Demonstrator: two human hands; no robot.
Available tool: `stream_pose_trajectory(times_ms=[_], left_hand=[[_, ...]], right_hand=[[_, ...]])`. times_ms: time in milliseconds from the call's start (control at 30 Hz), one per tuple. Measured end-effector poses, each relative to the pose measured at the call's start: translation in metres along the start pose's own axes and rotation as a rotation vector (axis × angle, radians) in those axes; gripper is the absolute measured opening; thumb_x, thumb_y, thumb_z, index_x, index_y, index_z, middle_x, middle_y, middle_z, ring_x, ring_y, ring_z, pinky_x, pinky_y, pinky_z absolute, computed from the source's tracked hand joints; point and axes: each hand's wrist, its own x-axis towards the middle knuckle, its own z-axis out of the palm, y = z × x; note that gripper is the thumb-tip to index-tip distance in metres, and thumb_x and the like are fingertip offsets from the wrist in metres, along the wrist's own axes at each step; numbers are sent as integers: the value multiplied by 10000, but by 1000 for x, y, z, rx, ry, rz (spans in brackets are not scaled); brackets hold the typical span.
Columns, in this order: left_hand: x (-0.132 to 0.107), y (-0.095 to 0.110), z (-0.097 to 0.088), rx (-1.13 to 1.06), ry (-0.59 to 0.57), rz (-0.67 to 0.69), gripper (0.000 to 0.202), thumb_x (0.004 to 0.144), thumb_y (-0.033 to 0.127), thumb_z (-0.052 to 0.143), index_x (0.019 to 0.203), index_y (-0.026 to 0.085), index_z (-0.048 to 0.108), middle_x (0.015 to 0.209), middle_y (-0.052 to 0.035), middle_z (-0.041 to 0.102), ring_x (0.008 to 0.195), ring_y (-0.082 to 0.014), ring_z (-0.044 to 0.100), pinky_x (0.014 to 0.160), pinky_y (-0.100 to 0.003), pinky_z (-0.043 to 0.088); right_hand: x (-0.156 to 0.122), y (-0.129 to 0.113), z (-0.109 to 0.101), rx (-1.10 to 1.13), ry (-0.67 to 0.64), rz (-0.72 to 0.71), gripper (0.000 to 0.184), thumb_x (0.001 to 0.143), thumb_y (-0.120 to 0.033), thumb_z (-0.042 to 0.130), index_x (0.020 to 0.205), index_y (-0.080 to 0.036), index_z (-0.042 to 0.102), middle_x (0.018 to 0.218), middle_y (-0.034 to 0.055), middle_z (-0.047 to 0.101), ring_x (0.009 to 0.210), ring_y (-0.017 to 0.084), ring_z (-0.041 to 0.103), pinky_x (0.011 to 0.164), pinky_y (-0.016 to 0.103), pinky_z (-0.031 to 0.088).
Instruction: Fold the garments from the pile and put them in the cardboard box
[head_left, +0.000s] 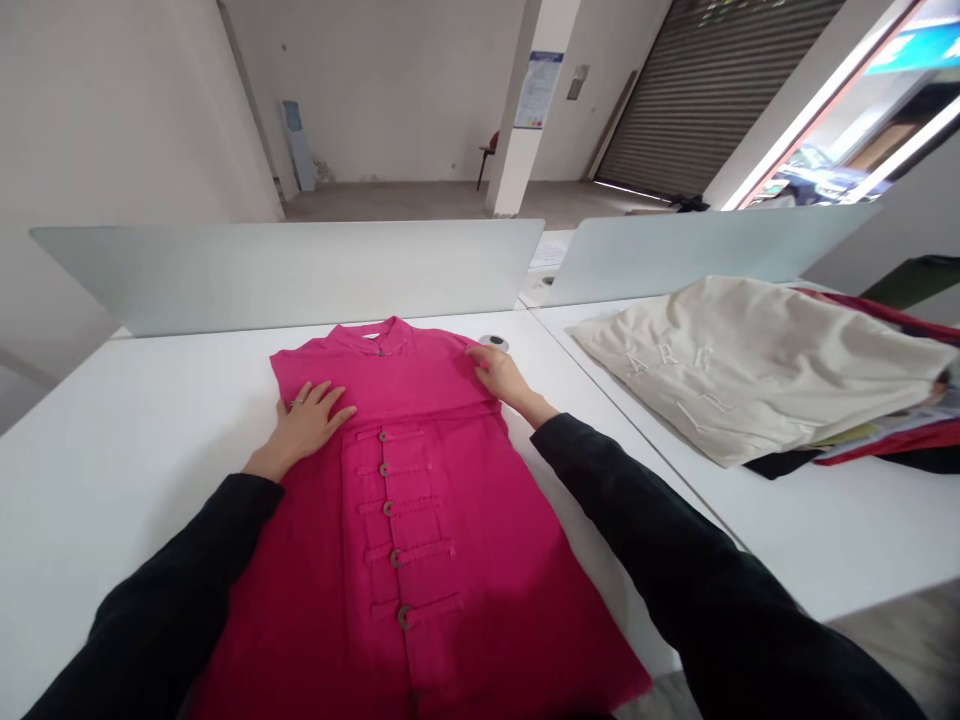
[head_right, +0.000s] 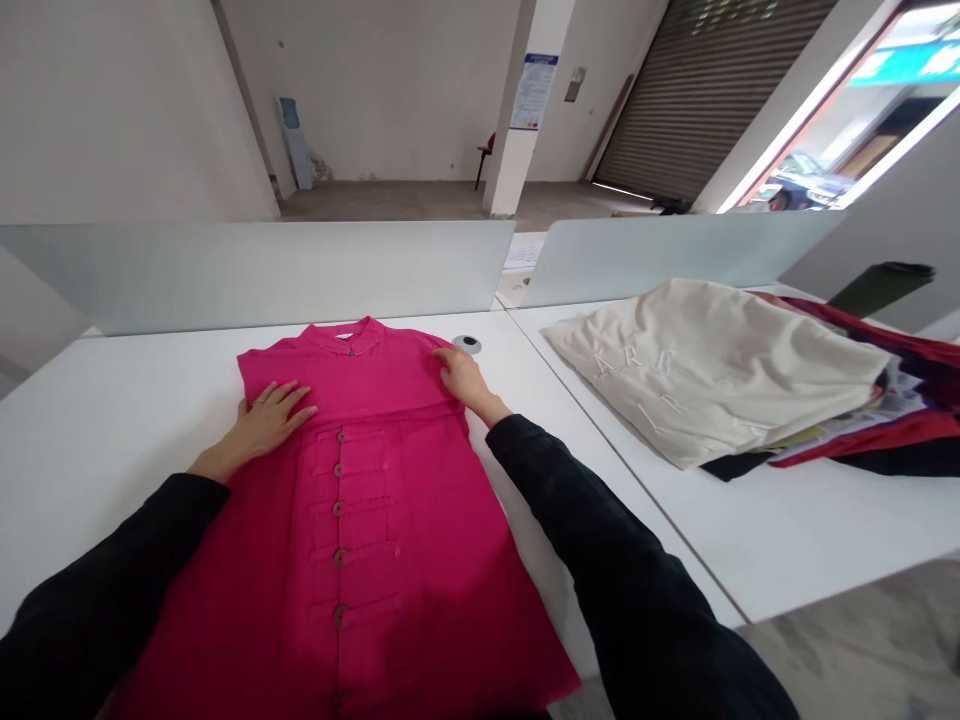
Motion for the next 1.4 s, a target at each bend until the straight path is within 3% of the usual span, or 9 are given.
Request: stream_pose_trajectory(times_ms=[233, 333, 400, 567, 833, 967, 1167, 1267, 1400], left_hand=[[-7, 8, 4, 66, -1, -14, 623, 963, 551, 234, 1505, 258, 329, 1600, -92, 261, 1479, -351, 172, 1103, -697, 205], [-8, 9, 4, 67, 8, -20, 621, 966, 541, 235, 1507, 250, 325, 1601, -100, 258, 1478, -359, 170, 1094, -710, 204], [-8, 9, 5, 65, 12, -24, 622, 967, 537, 234, 1508, 243, 323, 1601, -104, 254, 1476, -362, 174, 1087, -719, 204], [-10, 9, 6, 72, 22, -18, 626, 966, 543, 237, 1509, 243, 320, 1602, -95, 253, 1476, -353, 177, 1085, -714, 220], [-9, 10, 3, 15, 53, -11, 605, 971, 535, 243, 1490, 246, 359, 1582, -101, 305, 1474, -337, 196, 1120, -658, 214], [-41, 3, 1, -6, 67, 24, 579, 976, 513, 260, 1465, 238, 403, 1563, -100, 342, 1471, -313, 211, 1134, -611, 234], [-115, -11, 8, 50, 45, 8, 615, 954, 536, 322, 1510, 273, 324, 1613, -97, 213, 1487, -353, 137, 1113, -618, 274], [-119, -8, 14, 80, 75, -2, 635, 950, 524, 350, 1513, 232, 325, 1619, -134, 174, 1480, -384, 143, 1114, -591, 294], [-100, 8, 17, 110, 125, 68, 616, 960, 494, 352, 1479, 164, 396, 1587, -191, 241, 1472, -385, 171, 1134, -533, 296]], right_hand=[[-6, -8, 7, -112, 15, 36, 441, 840, -103, 438, 1234, -112, 634, 1259, 179, 601, 1129, 298, 577, 984, 423, 473], [-15, -14, 8, -209, 26, 23, 474, 897, -263, 491, 1354, -148, 543, 1505, 196, 376, 1305, 395, 419, 1017, 577, 408], [-21, -18, 10, -288, -23, 0, 531, 935, -408, 470, 1406, -166, 486, 1564, 183, 282, 1386, 419, 307, 1046, 660, 330], [-22, -15, 16, -281, -208, -30, 571, 993, -426, 337, 1463, -109, 396, 1553, 176, 321, 1435, 333, 285, 1128, 580, 285], [-4, -9, 21, -258, -163, -14, 507, 995, -359, 342, 1449, -147, 422, 1550, 164, 334, 1422, 320, 313, 1113, 627, 271], [-28, -22, 12, -300, -63, -26, 538, 993, -441, 356, 1441, -154, 434, 1577, 177, 265, 1444, 358, 250, 1097, 705, 186], [-88, -53, -3, -335, -106, -321, 559, 985, -503, 363, 1444, -196, 446, 1590, 140, 254, 1473, 331, 188, 1155, 630, 125], [-90, -53, 4, -333, -153, -295, 575, 979, -504, 384, 1461, -194, 425, 1590, 131, 256, 1468, 334, 206, 1154, 617, 157], [-71, -34, 17, -323, -185, -241, 562, 987, -454, 391, 1477, -179, 404, 1559, 135, 329, 1446, 323, 271, 1170, 599, 133]])
